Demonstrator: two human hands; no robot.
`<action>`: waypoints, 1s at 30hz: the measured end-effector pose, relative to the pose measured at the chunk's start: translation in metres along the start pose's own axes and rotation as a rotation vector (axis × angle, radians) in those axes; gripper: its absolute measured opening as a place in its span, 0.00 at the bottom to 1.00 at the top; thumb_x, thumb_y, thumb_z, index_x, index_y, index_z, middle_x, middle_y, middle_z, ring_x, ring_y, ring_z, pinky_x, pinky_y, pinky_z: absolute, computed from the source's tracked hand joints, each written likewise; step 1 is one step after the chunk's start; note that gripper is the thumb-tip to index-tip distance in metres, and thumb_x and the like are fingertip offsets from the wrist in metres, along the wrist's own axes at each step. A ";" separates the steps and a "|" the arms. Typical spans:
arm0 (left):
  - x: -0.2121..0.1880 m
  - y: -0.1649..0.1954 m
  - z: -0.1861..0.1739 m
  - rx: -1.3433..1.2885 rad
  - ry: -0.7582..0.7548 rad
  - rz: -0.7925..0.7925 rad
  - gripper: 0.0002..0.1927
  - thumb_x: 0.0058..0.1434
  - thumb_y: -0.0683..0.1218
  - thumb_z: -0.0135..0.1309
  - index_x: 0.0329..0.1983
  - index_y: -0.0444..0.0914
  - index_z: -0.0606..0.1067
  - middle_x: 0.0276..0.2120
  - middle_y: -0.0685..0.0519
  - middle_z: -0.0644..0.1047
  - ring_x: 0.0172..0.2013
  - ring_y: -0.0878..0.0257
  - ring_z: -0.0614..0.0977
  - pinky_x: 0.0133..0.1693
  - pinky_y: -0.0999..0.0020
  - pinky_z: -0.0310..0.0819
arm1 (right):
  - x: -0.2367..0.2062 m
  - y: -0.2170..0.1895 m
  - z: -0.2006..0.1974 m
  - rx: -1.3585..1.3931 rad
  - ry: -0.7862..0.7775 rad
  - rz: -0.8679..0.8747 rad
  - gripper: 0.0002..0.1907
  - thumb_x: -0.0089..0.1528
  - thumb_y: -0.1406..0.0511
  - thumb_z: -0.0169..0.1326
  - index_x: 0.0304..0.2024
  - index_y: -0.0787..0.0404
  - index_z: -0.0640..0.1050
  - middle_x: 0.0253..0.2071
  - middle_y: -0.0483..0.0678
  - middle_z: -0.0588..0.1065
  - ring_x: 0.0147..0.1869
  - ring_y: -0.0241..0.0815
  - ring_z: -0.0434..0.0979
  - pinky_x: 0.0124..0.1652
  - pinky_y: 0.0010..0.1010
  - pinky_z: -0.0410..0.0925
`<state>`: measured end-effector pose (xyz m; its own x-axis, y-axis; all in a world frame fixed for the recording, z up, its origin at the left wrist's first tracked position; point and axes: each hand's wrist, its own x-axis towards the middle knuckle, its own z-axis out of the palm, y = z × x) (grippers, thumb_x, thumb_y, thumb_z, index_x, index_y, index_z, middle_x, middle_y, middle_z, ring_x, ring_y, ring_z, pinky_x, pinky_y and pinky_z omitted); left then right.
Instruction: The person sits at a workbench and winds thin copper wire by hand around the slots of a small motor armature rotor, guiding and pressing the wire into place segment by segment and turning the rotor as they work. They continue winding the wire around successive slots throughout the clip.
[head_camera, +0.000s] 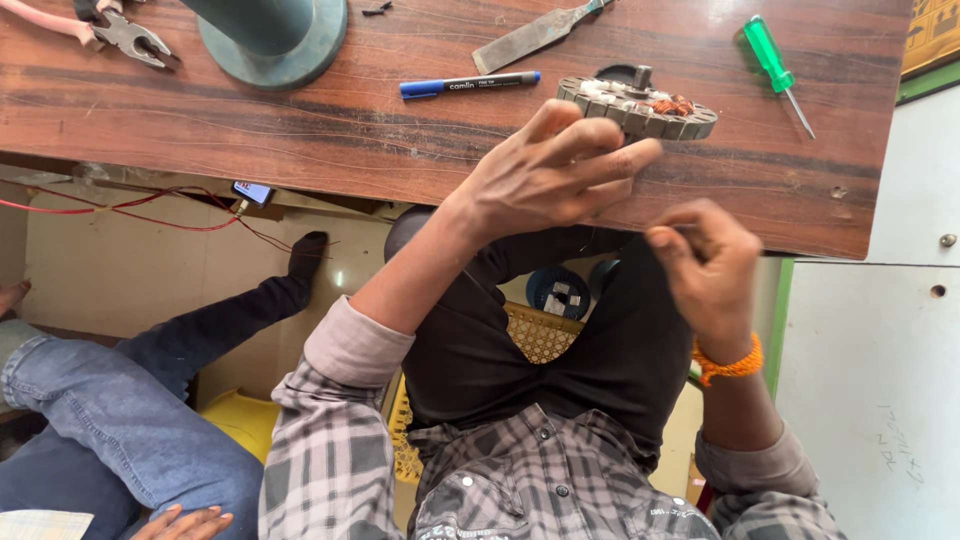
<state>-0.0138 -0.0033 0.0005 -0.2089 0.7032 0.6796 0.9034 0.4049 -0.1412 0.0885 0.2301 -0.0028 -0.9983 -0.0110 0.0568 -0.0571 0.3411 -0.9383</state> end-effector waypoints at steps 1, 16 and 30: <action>0.000 0.002 0.000 0.002 0.002 -0.017 0.10 0.62 0.48 0.61 0.45 0.42 0.78 0.60 0.60 0.72 0.54 0.63 0.72 0.52 0.64 0.70 | 0.002 -0.008 -0.007 -0.021 0.051 -0.002 0.10 0.67 0.65 0.61 0.41 0.66 0.77 0.32 0.40 0.76 0.32 0.22 0.69 0.30 0.17 0.59; 0.007 0.023 0.005 -0.452 0.220 -0.532 0.08 0.66 0.45 0.63 0.38 0.39 0.74 0.38 0.58 0.80 0.31 0.65 0.83 0.33 0.69 0.76 | 0.094 -0.082 -0.021 -0.413 -0.166 -0.567 0.02 0.70 0.73 0.62 0.42 0.68 0.80 0.37 0.51 0.80 0.40 0.34 0.82 0.39 0.23 0.71; 0.012 0.040 0.023 -0.438 0.366 -0.826 0.07 0.65 0.44 0.63 0.38 0.40 0.75 0.35 0.57 0.79 0.32 0.65 0.83 0.33 0.70 0.76 | 0.153 -0.051 -0.031 -0.338 -0.266 -0.219 0.05 0.70 0.69 0.62 0.46 0.67 0.83 0.35 0.48 0.79 0.34 0.29 0.75 0.31 0.21 0.66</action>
<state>0.0116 0.0347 -0.0134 -0.7715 0.0465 0.6346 0.6007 0.3821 0.7023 -0.0615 0.2405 0.0641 -0.9334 -0.3415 0.1103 -0.3041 0.5896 -0.7483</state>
